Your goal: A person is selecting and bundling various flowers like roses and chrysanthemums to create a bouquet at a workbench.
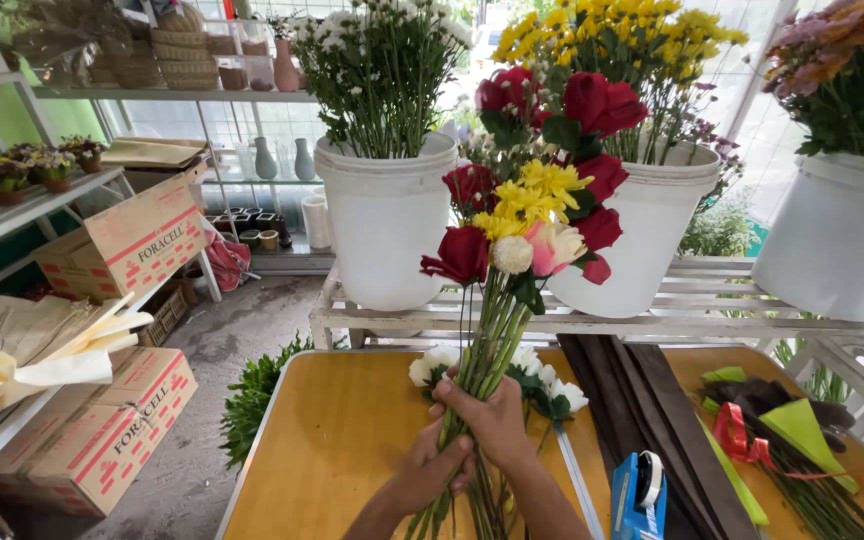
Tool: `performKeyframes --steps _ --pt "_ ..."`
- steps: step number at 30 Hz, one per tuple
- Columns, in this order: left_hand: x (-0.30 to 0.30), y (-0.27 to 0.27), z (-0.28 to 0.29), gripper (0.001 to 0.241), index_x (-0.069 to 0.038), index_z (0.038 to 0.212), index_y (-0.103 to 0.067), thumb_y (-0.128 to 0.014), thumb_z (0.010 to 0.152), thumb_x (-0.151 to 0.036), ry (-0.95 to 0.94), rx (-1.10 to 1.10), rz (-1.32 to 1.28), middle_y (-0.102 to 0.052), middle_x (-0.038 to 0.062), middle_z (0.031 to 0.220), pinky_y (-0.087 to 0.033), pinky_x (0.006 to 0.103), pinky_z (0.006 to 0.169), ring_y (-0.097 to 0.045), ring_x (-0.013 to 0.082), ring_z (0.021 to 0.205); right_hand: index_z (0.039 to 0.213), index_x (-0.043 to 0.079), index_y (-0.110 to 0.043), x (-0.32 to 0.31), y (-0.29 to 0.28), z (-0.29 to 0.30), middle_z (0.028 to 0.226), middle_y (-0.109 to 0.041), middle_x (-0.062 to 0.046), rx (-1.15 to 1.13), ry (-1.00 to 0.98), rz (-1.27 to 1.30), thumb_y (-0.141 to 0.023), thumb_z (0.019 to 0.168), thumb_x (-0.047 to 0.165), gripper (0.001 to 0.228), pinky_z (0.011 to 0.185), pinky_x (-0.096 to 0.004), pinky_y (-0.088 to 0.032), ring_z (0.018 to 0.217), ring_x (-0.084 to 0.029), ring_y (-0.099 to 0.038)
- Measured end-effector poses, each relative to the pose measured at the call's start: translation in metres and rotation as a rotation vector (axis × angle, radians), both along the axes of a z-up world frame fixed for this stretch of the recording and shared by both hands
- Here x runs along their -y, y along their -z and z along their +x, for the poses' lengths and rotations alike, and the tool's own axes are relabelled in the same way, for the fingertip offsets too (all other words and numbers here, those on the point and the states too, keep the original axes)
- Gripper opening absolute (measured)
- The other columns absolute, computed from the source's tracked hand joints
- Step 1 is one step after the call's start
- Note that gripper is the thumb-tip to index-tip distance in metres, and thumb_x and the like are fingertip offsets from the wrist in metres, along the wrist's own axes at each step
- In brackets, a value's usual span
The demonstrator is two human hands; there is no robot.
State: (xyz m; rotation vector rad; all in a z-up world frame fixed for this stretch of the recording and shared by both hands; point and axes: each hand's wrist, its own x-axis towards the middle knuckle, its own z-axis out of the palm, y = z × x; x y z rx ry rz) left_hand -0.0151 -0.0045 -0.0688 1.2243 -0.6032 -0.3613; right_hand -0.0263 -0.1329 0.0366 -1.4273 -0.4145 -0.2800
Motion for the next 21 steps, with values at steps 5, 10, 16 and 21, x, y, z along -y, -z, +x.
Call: performKeyframes --steps 5,10,16,21 --pt "0.008 0.012 0.006 0.03 -0.004 0.1 -0.052 -0.058 0.105 -0.033 -0.099 0.055 0.011 -0.056 0.01 0.067 -0.048 0.0315 0.053 -0.056 0.0182 0.052 0.102 -0.01 -0.074 0.003 0.014 0.002 0.088 -0.083 -0.024 -0.063 0.027 0.128 -0.078 0.085 0.017 0.032 0.066 -0.04 -0.072 0.071 -0.029 -0.083" --pt "0.011 0.009 0.007 0.047 -0.006 0.132 -0.037 -0.06 0.103 -0.034 -0.109 0.079 0.04 -0.055 0.006 0.066 -0.044 0.0284 0.054 -0.052 0.0144 0.053 0.097 -0.003 -0.069 0.007 0.007 -0.002 0.069 -0.076 -0.016 -0.01 0.005 0.13 -0.077 0.087 0.018 0.025 0.058 -0.038 -0.065 0.061 -0.025 -0.076" --pt "0.009 -0.006 0.005 0.057 -0.002 0.143 -0.04 -0.06 0.103 -0.036 -0.096 0.14 0.106 -0.055 0.003 0.063 -0.044 0.0256 0.055 -0.05 0.0113 0.052 0.093 -0.004 -0.07 0.008 0.006 0.0 0.071 -0.076 -0.017 0.012 0.015 0.11 -0.077 0.088 0.021 0.027 0.057 -0.038 -0.065 0.06 -0.024 -0.074" --pt "0.01 -0.005 0.001 0.029 -0.003 0.111 -0.053 -0.062 0.105 -0.03 -0.072 0.117 -0.037 -0.049 0.005 0.065 -0.043 0.0274 0.052 -0.046 0.0133 0.051 0.128 -0.01 -0.057 0.011 0.019 0.003 0.102 -0.076 -0.026 0.112 -0.192 0.209 -0.064 0.093 0.043 0.064 0.063 -0.044 -0.07 0.074 -0.031 -0.079"
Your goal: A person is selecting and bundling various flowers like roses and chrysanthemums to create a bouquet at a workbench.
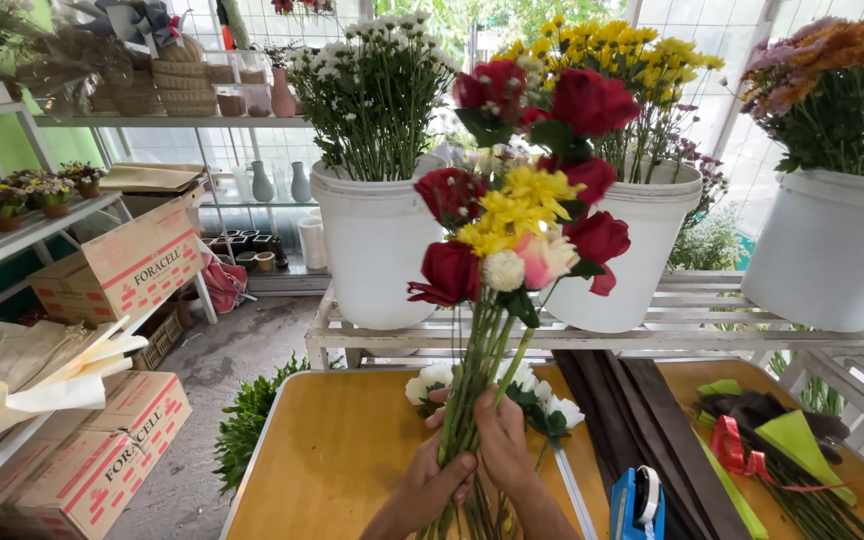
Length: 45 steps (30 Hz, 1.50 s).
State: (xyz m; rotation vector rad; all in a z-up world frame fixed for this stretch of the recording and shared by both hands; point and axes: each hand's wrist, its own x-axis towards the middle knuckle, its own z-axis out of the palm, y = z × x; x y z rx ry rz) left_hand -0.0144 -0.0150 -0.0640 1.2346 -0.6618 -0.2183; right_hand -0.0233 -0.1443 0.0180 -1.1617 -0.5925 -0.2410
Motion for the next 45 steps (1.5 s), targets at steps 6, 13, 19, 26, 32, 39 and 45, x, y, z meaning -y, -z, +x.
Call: performKeyframes --steps 6,13,19,26,32,39,45 --pt "0.001 0.006 0.004 0.032 -0.005 0.102 -0.052 -0.065 0.102 -0.035 0.033 -0.026 -0.073 -0.052 0.007 0.064 -0.043 0.0295 0.051 -0.049 0.0142 0.05 0.107 -0.002 -0.075 -0.017 -0.013 -0.018 0.097 -0.083 -0.016 0.016 0.337 -0.104 -0.032 0.102 0.053 0.069 0.058 -0.036 -0.069 0.075 -0.023 -0.083" --pt "0.002 0.024 0.014 0.034 -0.003 0.103 -0.052 -0.064 0.103 -0.035 0.055 0.001 -0.076 -0.053 0.007 0.065 -0.044 0.0282 0.051 -0.051 0.0143 0.051 0.099 -0.005 -0.067 -0.022 0.006 -0.011 0.087 -0.08 -0.021 0.049 0.398 0.057 -0.037 0.106 0.042 0.057 0.052 -0.038 -0.067 0.059 -0.026 -0.077" --pt "-0.001 0.013 0.006 0.046 -0.003 0.095 -0.054 -0.069 0.097 -0.046 0.053 0.009 -0.046 -0.054 0.007 0.062 -0.044 0.0265 0.049 -0.051 0.0136 0.05 0.094 -0.004 -0.067 -0.025 0.01 -0.009 0.078 -0.079 -0.021 0.023 0.455 0.08 -0.044 0.103 0.045 0.055 0.05 -0.039 -0.068 0.055 -0.026 -0.076" --pt "-0.005 0.001 -0.005 0.041 -0.005 0.089 -0.05 -0.065 0.102 -0.042 0.066 -0.004 -0.048 -0.049 0.005 0.059 -0.044 0.027 0.049 -0.047 0.0134 0.048 0.131 -0.002 -0.045 -0.016 0.046 0.006 0.101 -0.077 -0.033 -0.143 0.307 0.165 -0.037 0.104 0.031 0.044 0.064 -0.049 -0.067 0.072 -0.038 -0.076" --pt "0.002 0.005 -0.004 0.049 -0.002 0.109 -0.056 -0.063 0.098 -0.049 0.014 0.01 0.0 -0.051 0.004 0.06 -0.043 0.0249 0.047 -0.05 0.0112 0.049 0.12 0.001 -0.048 -0.022 0.029 -0.005 0.096 -0.076 -0.024 0.085 0.293 0.111 -0.035 0.108 0.038 0.041 0.064 -0.042 -0.067 0.071 -0.029 -0.076" --pt "0.006 0.014 0.002 0.059 -0.001 0.133 -0.053 -0.054 0.101 -0.05 -0.01 0.026 -0.009 -0.049 0.006 0.061 -0.044 0.0267 0.044 -0.049 0.0119 0.045 0.128 0.003 -0.048 -0.018 0.041 0.001 0.097 -0.076 -0.021 -0.003 0.311 0.132 -0.036 0.106 0.041 0.045 0.061 -0.04 -0.066 0.07 -0.028 -0.077" --pt "0.005 0.013 0.003 0.068 -0.001 0.107 -0.053 -0.082 0.079 -0.056 0.091 -0.06 -0.03 -0.054 0.004 0.063 -0.046 0.0238 0.045 -0.053 0.0108 0.048 0.113 0.008 -0.043 -0.013 0.05 0.009 0.086 -0.07 -0.016 -0.044 0.391 0.09 -0.041 0.104 0.047 0.04 0.052 -0.038 -0.064 0.064 -0.027 -0.075"
